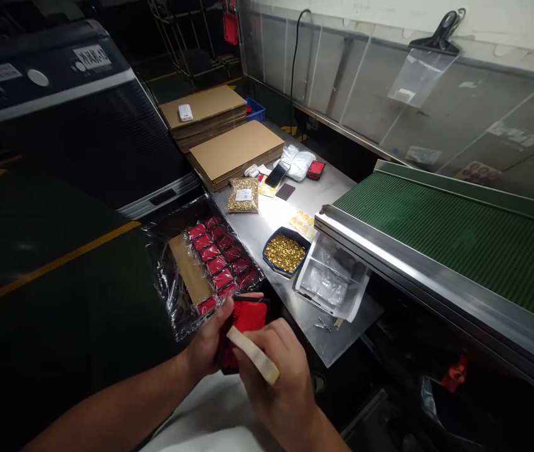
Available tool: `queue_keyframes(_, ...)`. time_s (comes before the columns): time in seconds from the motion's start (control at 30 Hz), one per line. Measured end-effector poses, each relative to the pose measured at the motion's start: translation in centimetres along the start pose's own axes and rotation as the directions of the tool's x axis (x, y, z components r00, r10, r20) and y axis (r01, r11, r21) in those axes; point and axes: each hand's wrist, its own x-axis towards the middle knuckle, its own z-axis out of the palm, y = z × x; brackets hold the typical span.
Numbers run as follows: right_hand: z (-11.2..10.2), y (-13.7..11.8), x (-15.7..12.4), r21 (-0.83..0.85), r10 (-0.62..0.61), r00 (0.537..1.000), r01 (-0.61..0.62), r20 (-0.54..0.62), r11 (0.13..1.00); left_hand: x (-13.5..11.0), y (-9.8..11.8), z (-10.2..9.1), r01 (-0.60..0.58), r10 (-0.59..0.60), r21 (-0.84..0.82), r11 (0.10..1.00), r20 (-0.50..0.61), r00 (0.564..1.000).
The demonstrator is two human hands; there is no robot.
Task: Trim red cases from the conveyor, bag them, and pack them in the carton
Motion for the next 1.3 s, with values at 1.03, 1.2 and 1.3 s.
queue_keyframes(1.03,-2.6,1.1,1.8,-0.171,-0.157,0.982,0.173,0.104,0.97,1.6,0.3,0.4,0.212,-0.196,-0.219,0.952,0.092,0.976)
queue_keyframes(1.2,-3.2,5.0,0.2,-0.022,0.382,0.779,-0.452,-0.498,0.892,1.1,1.2,0.5,0.249,-0.213,-0.206,0.946,0.179,0.96)
queue_keyframes(1.3,-1.3,9.8,-1.8,0.349,0.818,0.488,-0.742,-0.304,0.573,1.0,1.6,0.5,0.248,-0.202,-0.195,0.949,0.23,0.952)
